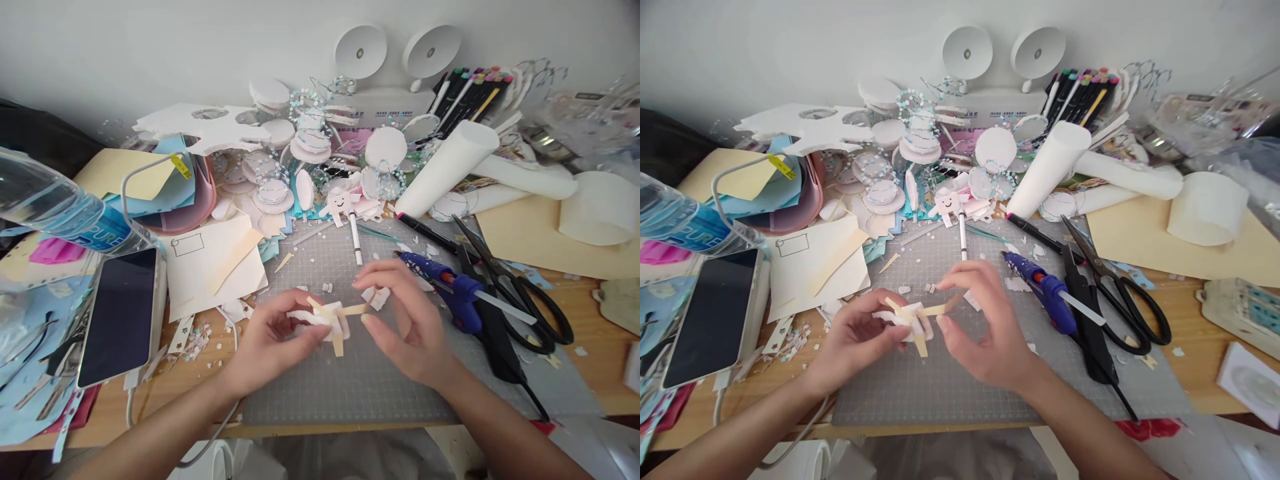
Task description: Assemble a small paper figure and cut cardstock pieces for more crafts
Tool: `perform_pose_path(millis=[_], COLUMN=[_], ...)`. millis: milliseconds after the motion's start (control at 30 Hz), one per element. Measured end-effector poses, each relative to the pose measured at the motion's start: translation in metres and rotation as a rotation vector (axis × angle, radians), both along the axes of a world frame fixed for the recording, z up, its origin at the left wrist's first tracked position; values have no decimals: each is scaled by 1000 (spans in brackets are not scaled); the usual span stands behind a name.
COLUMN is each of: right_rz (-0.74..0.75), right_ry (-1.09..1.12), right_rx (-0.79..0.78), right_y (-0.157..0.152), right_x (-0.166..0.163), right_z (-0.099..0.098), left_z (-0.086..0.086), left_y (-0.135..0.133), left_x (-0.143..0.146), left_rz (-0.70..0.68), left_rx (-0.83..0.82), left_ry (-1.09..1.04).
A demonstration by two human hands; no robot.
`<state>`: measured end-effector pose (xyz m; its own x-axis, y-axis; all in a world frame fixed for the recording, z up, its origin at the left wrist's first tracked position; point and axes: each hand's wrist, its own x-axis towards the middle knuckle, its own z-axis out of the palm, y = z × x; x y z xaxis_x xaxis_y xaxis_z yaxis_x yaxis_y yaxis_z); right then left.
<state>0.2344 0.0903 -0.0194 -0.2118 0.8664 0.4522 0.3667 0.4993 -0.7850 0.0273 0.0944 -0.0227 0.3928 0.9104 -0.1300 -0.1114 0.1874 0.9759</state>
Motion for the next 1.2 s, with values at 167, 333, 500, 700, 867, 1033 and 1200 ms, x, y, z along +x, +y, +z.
perform_pose_path(millis=[167,333,500,700,867,1033,1200], right_rz=[-187,-127,-83,-26,-17,-19,-26], right_ry=[-227,-199,-80,-25,-45,-78,-74], right_rx=[289,313,106,-27,15,45,63], right_y=[4,5,3,1,1,1,1], right_x=[-1,-3,-3,-6,-9,-10,-10], right_z=[0,0,-3,-8,-8,-9,-8], left_z=[0,0,2,2,4,5,3], left_y=[4,3,1,0,1,3,5], left_x=[-1,-1,0,2,0,1,2], left_rz=[-10,-6,-15,-32,-93,-43,16], left_rx=[-137,-131,-103,-50,-71,-96,-137], left_ry=[-163,-159,-100,-76,-46,21,56])
